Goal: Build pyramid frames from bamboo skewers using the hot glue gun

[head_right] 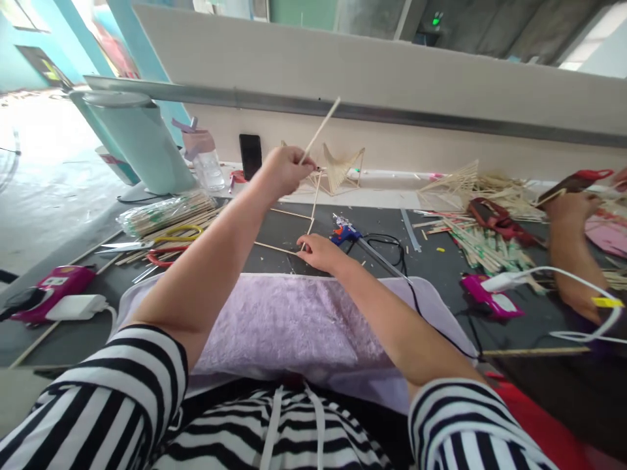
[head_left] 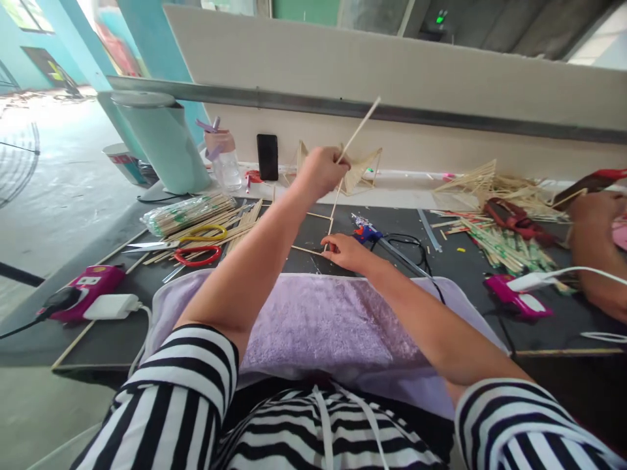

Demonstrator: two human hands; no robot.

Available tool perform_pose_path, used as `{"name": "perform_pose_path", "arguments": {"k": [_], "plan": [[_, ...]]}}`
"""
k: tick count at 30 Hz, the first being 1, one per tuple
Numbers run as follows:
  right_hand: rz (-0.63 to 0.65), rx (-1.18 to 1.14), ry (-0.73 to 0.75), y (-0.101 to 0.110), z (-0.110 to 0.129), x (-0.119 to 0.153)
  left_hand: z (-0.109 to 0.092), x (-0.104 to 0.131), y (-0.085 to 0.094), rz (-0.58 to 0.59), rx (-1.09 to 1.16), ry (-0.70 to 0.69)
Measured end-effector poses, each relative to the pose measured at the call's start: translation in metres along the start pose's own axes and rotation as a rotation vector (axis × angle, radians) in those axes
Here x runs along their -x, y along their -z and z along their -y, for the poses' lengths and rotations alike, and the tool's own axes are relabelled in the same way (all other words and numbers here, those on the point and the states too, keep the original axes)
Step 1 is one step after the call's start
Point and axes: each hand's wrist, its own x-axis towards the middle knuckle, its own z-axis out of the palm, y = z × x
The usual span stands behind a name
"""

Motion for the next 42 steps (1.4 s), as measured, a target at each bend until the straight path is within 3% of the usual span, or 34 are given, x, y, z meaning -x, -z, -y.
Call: {"name": "perform_pose_path", "arguments": {"k": [3,7,10,11,13,15,18,22,29,33,42], "plan": [[0.045,0.021,-0.001,-0.006,0.005,-0.007,0.021,0.003,0.046,-0.123,0.051,-0.022],[0.058,0.016,0.012,-0.013,0.002,-0.01,0.082,0.008,0.084,-0.219,0.126,0.169],[0.034,0.005,0.033,-0.017,-0.005,-0.009,0.132,0.016,0.084,-0.081,0.121,0.377],[0.026,0.007,0.036,-0.017,-0.008,-0.009,0.146,0.019,0.08,0.025,0.1,0.427],[0.017,0.02,0.033,-0.018,-0.011,-0.008,0.167,0.025,0.067,0.191,0.03,0.435],[0.015,0.039,0.03,-0.018,-0.012,-0.006,0.179,0.029,0.052,0.247,-0.013,0.442],[0.012,0.064,0.029,-0.015,-0.012,-0.002,0.188,0.031,0.034,0.277,-0.059,0.425],[0.022,0.096,-0.025,-0.011,-0.013,0.003,0.191,0.032,0.024,0.336,-0.081,0.386],[0.049,0.173,-0.135,-0.006,-0.022,0.007,0.178,0.044,0.028,0.462,-0.034,0.395],[0.05,0.174,-0.194,-0.006,-0.019,0.007,0.171,0.049,0.03,0.55,-0.136,0.332],[-0.021,0.122,-0.363,-0.009,-0.009,0.005,0.173,0.048,0.029,0.589,-0.238,0.289]]}}
